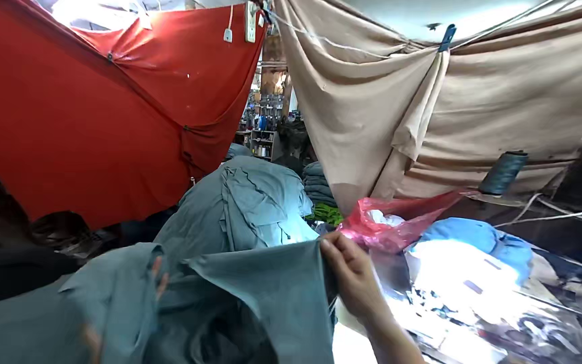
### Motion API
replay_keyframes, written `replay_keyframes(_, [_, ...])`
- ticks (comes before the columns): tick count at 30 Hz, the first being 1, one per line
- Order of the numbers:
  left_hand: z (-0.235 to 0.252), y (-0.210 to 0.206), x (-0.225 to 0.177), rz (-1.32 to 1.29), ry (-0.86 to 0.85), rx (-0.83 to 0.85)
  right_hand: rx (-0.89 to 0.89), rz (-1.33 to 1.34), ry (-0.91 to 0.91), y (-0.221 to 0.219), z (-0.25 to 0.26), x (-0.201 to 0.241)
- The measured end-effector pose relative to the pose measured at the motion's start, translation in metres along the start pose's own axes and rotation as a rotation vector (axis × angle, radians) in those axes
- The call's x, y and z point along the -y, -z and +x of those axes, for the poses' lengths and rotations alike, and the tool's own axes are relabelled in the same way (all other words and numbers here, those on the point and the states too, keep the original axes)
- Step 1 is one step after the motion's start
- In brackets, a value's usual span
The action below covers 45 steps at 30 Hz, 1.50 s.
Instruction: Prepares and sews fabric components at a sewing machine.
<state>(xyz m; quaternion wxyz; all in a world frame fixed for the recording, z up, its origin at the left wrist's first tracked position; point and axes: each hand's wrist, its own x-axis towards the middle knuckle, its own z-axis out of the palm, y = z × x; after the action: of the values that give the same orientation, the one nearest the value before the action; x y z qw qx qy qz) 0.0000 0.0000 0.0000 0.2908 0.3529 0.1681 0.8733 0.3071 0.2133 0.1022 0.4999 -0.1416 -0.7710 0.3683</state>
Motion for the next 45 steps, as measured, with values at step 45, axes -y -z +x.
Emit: replay_keyframes(45, [-0.093, -0.069, 0.108, 1.152, 0.246, 0.689, -0.435, -0.445, 0.126, 0.139, -0.111, 0.091])
